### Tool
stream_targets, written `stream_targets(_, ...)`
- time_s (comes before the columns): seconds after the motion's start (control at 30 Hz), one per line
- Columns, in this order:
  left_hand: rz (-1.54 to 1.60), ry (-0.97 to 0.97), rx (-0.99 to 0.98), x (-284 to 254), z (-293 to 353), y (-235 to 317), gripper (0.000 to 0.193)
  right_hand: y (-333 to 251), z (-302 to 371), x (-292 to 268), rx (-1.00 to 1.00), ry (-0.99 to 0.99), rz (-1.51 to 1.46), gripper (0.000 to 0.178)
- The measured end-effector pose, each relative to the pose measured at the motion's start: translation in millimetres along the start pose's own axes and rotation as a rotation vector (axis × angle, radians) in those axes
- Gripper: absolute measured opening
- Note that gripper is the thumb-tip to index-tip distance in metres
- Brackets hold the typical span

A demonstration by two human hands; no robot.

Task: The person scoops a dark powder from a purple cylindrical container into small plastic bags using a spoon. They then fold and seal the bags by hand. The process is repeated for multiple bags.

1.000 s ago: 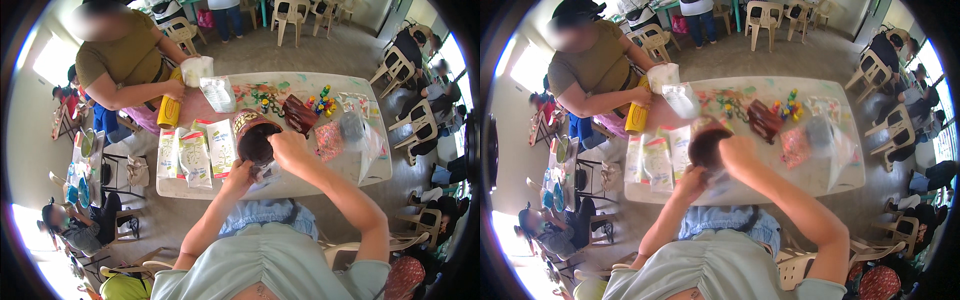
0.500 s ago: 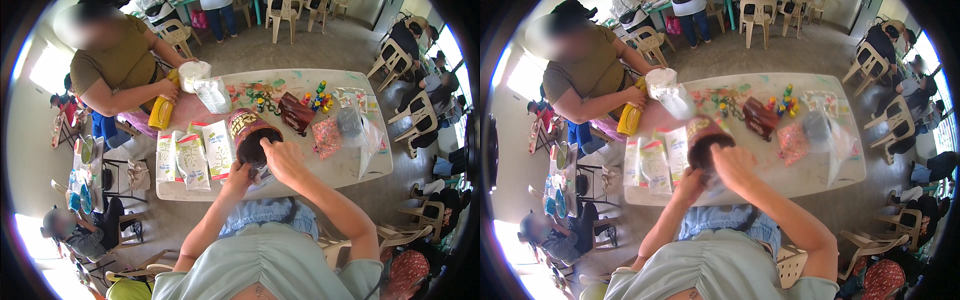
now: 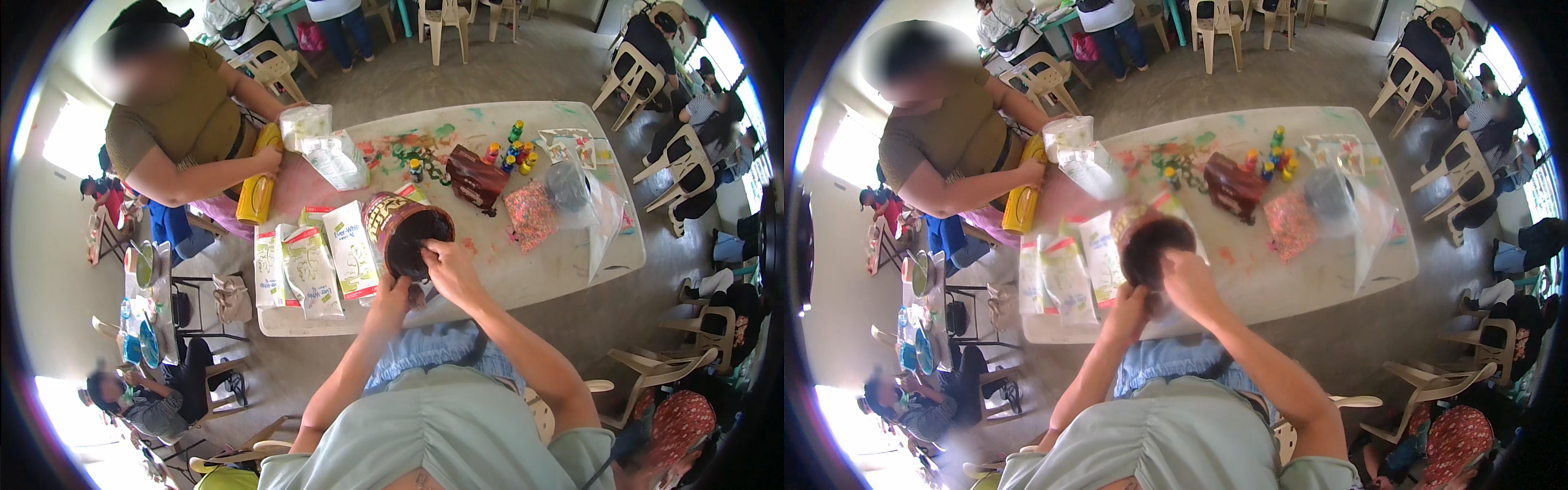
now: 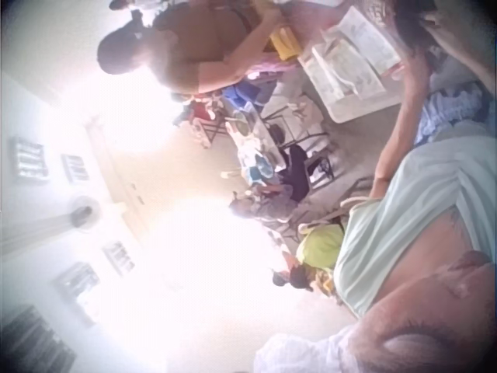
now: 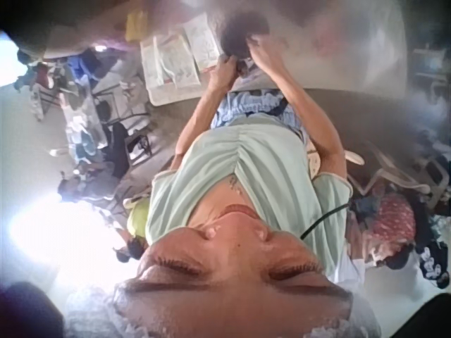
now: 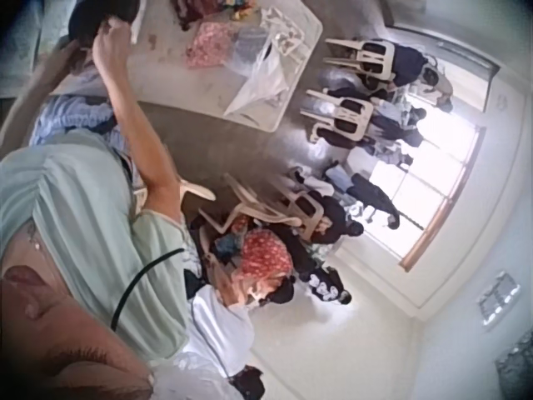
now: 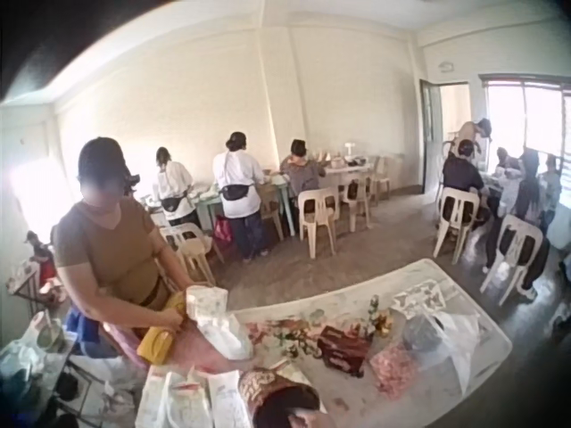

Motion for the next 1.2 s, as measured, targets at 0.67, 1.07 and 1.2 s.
stream_targets(0.67, 0.15, 0.034, 0.118, -41.7, -7.0, -10.8, 0.023, -17.1, 39.7, -72.7, 0.708, -0.398, -1.184, 0.012)
stream_targets(1.07, 0.275, 0.153, 0.068, -17.6, 8.6, 10.8, 0.016, -17.3, 63.8, -137.5, 0.742, -0.274, -0.835, 0.017)
stream_targets(1.2, 0.221, 0.125, 0.091, -16.8, 9.3, 4.5, 0.017, -21.2, 54.6, -128.3, 0.788, -0.252, -0.738, 0.011)
Point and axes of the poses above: each hand's wrist, its own z-axis away from the middle knuckle, its own x-axis out of the palm, y = z × x, the point moved 4 cm from there along -z, towards the middle knuckle, and after that the axes turned 7 degrees about x, right-handed, at the moved point
